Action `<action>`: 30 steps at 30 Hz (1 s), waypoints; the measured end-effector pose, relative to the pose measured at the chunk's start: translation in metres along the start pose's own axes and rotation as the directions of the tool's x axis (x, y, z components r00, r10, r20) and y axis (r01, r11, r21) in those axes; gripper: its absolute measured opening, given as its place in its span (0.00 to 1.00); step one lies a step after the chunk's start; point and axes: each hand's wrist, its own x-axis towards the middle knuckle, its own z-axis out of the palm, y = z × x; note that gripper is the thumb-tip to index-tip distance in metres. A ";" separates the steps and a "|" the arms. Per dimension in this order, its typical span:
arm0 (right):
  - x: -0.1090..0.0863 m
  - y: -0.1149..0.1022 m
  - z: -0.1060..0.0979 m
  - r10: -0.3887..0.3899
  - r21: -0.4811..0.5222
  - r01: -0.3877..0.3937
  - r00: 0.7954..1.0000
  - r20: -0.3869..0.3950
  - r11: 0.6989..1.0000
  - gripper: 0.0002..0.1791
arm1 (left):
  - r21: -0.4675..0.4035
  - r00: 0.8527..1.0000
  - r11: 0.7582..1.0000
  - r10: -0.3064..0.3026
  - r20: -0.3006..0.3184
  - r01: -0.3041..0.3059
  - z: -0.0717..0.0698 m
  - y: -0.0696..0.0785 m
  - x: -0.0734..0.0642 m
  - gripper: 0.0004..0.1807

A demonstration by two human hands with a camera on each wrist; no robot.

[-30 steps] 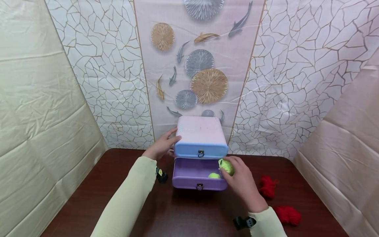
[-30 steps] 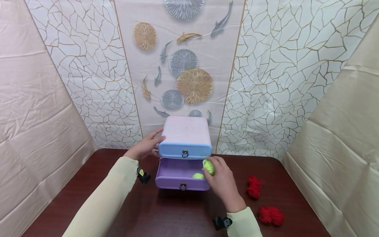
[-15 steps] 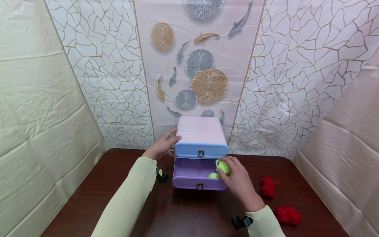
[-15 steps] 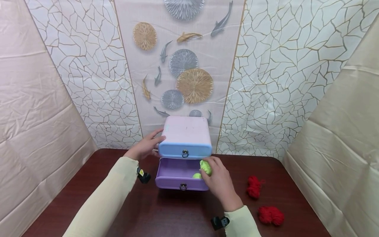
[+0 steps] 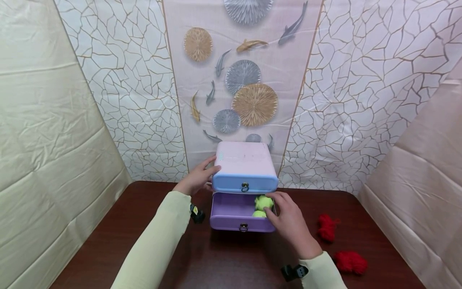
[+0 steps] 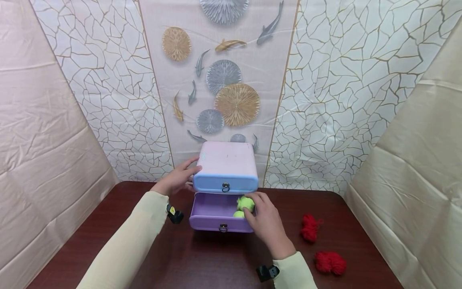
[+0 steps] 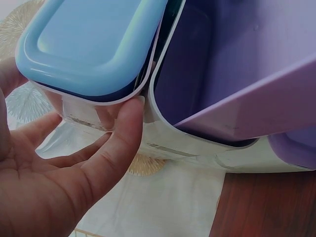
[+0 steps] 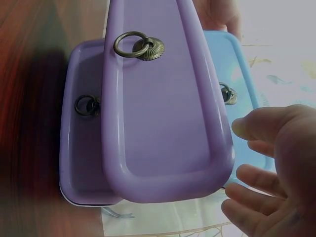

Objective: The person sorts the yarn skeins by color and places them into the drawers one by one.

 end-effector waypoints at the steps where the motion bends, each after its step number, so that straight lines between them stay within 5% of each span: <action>1: 0.000 0.000 0.000 -0.001 0.000 0.001 1.000 -0.001 1.000 0.21 | 0.002 1.000 1.000 0.000 0.000 0.000 0.000 0.000 0.000 0.35; 13: -0.006 -0.006 -0.002 -0.002 -0.009 0.002 1.000 0.000 1.000 0.20 | 0.004 1.000 1.000 -0.004 -0.011 0.004 0.000 0.000 -0.002 0.35; 30: -0.014 -0.021 -0.005 -0.213 -0.047 0.208 0.971 -0.111 0.977 0.17 | 0.004 1.000 1.000 -0.010 -0.010 0.010 0.000 0.000 0.001 0.35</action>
